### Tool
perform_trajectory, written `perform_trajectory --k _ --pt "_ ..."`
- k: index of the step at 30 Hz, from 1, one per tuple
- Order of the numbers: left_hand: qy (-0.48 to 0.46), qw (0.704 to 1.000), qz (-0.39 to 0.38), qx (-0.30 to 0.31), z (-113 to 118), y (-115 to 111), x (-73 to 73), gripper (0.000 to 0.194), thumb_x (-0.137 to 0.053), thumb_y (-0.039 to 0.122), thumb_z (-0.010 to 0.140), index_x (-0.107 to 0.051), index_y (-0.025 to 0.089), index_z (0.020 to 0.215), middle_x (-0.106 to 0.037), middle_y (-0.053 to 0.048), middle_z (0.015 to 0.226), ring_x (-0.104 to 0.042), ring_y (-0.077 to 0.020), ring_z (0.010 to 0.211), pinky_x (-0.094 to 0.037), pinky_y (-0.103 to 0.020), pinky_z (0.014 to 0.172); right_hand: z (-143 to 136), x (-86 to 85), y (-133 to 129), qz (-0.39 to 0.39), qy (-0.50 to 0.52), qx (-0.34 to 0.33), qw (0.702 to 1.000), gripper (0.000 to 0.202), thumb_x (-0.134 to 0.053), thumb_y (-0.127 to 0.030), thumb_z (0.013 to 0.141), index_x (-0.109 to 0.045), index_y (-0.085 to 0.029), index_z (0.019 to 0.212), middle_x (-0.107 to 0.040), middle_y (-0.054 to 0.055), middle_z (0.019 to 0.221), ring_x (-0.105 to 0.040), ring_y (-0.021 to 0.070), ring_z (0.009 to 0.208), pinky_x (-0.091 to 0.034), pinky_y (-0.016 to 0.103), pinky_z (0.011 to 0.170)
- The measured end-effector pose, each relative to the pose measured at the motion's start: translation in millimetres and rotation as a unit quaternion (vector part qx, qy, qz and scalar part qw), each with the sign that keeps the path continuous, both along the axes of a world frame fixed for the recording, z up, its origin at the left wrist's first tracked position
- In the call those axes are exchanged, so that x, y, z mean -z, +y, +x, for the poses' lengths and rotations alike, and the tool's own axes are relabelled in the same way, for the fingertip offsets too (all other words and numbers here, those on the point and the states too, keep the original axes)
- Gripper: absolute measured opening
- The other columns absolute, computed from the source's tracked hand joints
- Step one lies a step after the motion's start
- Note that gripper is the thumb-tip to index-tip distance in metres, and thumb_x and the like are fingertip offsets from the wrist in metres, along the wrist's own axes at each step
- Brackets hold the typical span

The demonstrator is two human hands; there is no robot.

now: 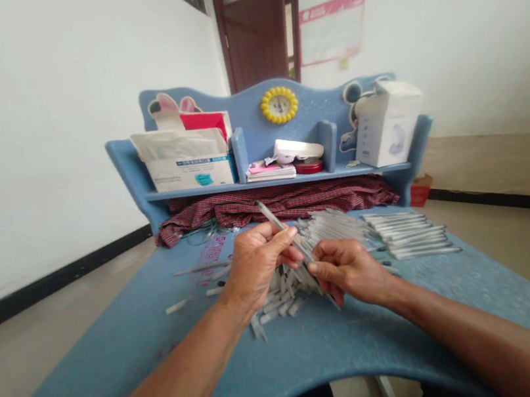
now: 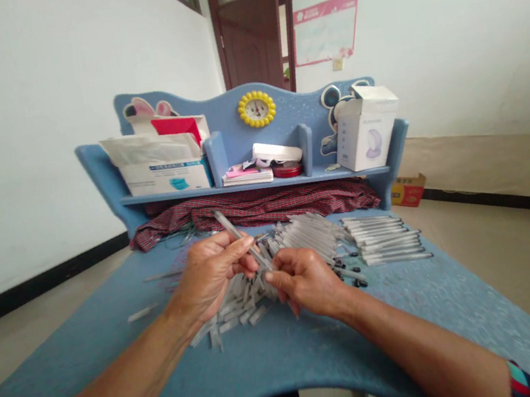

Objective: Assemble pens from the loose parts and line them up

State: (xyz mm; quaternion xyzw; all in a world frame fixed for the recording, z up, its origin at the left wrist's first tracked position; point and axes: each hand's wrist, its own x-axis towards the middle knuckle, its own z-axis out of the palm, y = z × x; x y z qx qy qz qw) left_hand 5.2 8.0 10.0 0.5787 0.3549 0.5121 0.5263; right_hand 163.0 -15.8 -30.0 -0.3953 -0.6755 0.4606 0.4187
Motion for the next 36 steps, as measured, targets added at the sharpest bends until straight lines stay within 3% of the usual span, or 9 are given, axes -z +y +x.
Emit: perform_trajectory --k 3,6,8,11,14,16,21,31,36 --pt "0.014 1.0 0.004 0.001 -2 2 -2.9 0.019 -0.068 0.028 0.069 -0.06 0.011 0.068 -0.059 0.0 0.047 -0.053 -0.0097 0.041 -0.041 -0.018 0.041 6 -6.7 2 0.137 -0.091 0.027 0.986 0.03 -0.052 -0.04 0.085 -0.052 -0.016 0.067 -0.048 -0.005 0.051 -0.044 0.0064 0.041 -0.033 0.018 0.039" --pt "0.021 1.0 -0.009 0.017 -5 6 -6.0 0.023 -0.068 0.032 0.069 -0.058 0.012 0.063 -0.056 0.002 0.046 -0.049 -0.0072 0.037 -0.036 -0.016 0.037 13 -12.5 2 0.276 -0.135 0.088 0.948 0.024 -0.047 -0.033 0.09 -0.059 -0.015 0.079 -0.049 -0.004 0.054 -0.043 0.0069 0.047 -0.035 0.019 0.047" --pt "0.034 0.999 -0.025 0.032 -7 8 -6.4 0.026 -0.069 0.034 0.069 -0.058 0.012 0.061 -0.055 0.003 0.046 -0.046 -0.0058 0.035 -0.033 -0.016 0.036 15 -14.0 1 0.36 -0.167 0.122 0.91 0.018 -0.046 -0.026 0.091 -0.06 -0.014 0.091 -0.054 -0.003 0.058 -0.046 0.0079 0.049 -0.036 0.021 0.05" --pt "0.066 0.995 -0.049 0.049 -8 9 -3.7 0.033 -0.068 0.04 0.069 -0.054 0.013 0.056 -0.049 0.004 0.041 -0.04 -0.0046 0.032 -0.028 -0.016 0.034 13 -13.4 -2 0.479 -0.274 0.112 0.827 0.022 -0.044 -0.015 0.088 -0.057 -0.015 0.106 -0.06 0.001 0.068 -0.05 0.0106 0.055 -0.036 0.023 0.052" --pt "0.095 0.991 -0.069 0.06 -6 9 0.4 0.038 -0.067 0.043 0.07 -0.049 0.015 0.053 -0.042 0.006 0.036 -0.035 -0.0043 0.031 -0.023 -0.016 0.033 9 -12.7 -6 0.535 -0.366 0.072 0.758 0.027 -0.041 -0.009 0.086 -0.057 -0.017 0.106 -0.059 0.001 0.07 -0.049 0.0117 0.054 -0.033 0.025 0.048" --pt "0.111 0.988 -0.079 0.071 -4 8 2.0 0.037 -0.068 0.042 0.069 -0.047 0.015 0.053 -0.041 0.006 0.037 -0.033 -0.0038 0.031 -0.02 -0.016 0.033 7 -13.0 -7 0.553 -0.388 0.054 0.735 0.026 -0.04 -0.008 0.086 -0.057 -0.016 0.104 -0.058 0.0 0.07 -0.049 0.0116 0.053 -0.033 0.025 0.048" --pt "0.125 0.985 -0.078 0.088 -3 3 1.0 0.036 -0.068 0.04 0.068 -0.049 0.015 0.054 -0.042 0.006 0.039 -0.032 -0.0037 0.034 -0.019 -0.016 0.035 6 -13.3 -10 0.552 -0.38 0.037 0.741 0.022 -0.039 -0.008 0.089 -0.057 -0.014 0.099 -0.059 0.001 0.073 -0.053 0.011 0.058 -0.038 0.024 0.053" --pt "0.123 0.987 -0.054 0.09 -4 -2 -0.1 0.032 -0.068 0.041 0.066 -0.054 0.014 0.054 -0.045 0.005 0.037 -0.034 -0.0046 0.035 -0.021 -0.018 0.038 6 -12.0 -12 0.573 -0.391 0.037 0.719 0.023 -0.036 -0.011 0.093 -0.058 -0.014 0.098 -0.062 0.003 0.073 -0.053 0.0125 0.057 -0.036 0.026 0.052" --pt "0.143 0.984 -0.03 0.103 -6 -2 -1.0 0.032 -0.061 0.042 0.073 -0.058 0.014 0.058 -0.047 0.004 0.037 -0.036 -0.006 0.035 -0.023 -0.019 0.039 19 -13.3 -9 0.555 -0.405 0.065 0.724 0.025 -0.036 -0.011 0.092 -0.058 -0.015 0.103 -0.063 0.004 0.074 -0.053 0.0122 0.056 -0.036 0.025 0.052"
